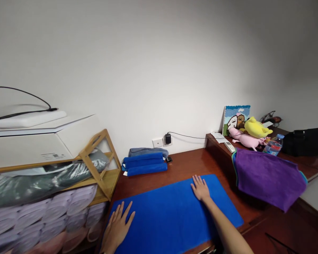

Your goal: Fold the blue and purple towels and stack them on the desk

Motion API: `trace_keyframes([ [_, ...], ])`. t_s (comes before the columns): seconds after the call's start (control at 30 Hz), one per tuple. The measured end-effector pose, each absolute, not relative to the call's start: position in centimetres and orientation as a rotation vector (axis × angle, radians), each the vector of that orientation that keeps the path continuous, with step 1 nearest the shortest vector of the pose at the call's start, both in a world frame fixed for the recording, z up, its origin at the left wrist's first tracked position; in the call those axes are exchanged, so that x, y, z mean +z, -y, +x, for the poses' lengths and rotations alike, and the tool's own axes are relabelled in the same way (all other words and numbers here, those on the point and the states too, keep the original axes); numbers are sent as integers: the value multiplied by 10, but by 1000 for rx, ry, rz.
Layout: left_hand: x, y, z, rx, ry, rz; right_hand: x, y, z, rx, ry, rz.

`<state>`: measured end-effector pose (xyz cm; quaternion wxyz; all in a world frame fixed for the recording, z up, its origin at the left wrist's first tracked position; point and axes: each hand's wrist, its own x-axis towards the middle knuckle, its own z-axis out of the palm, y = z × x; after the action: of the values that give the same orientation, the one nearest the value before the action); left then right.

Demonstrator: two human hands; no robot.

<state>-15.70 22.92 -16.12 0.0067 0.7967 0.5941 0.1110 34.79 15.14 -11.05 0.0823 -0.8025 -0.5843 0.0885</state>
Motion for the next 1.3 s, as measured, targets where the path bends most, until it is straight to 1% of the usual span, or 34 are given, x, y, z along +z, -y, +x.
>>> trace_keyframes([
  [0.17, -154, -226, -151, 371, -1859, 2487, -118, -130, 429, 231, 1529, -2646],
  [0.3, -138, -220, -145, 416, -1848, 2505, -104, -125, 432, 254, 1467, -2704],
  [0.4, -128, -205, -129, 485, -1778, 2572, -92, -118, 384, 147, 1517, -2610],
  [0.47, -123, -186, -106, 534, -1683, 2639, -91, -110, 329, 85, 1684, -2391],
  [0.6, -121, -142, -50, 516, -1469, 2730, -106, -89, 212, 176, 1991, -1863],
  [0.67, -124, -129, -37, 475, -1480, 2710, -115, -82, 178, 240, 2038, -1762],
  [0.73, -129, -124, -41, 449, -1554, 2669, -119, -79, 172, 267, 2037, -1790],
  [0.83, -140, -125, -73, 462, -1694, 2621, -119, -76, 209, 253, 1979, -1960],
  [0.97, -157, -128, -134, 448, -1864, 2562, -114, -60, 297, 216, 1823, -2266],
  [1.1, -163, -128, -184, 317, -1780, 2602, -113, -33, 376, 143, 1626, -2554],
  [1.2, -160, -127, -200, 269, -1735, 2602, -113, -16, 413, 130, 1516, -2664],
  [1.3, -159, -124, -200, 359, -1854, 2497, -110, -11, 423, 120, 1474, -2694],
])
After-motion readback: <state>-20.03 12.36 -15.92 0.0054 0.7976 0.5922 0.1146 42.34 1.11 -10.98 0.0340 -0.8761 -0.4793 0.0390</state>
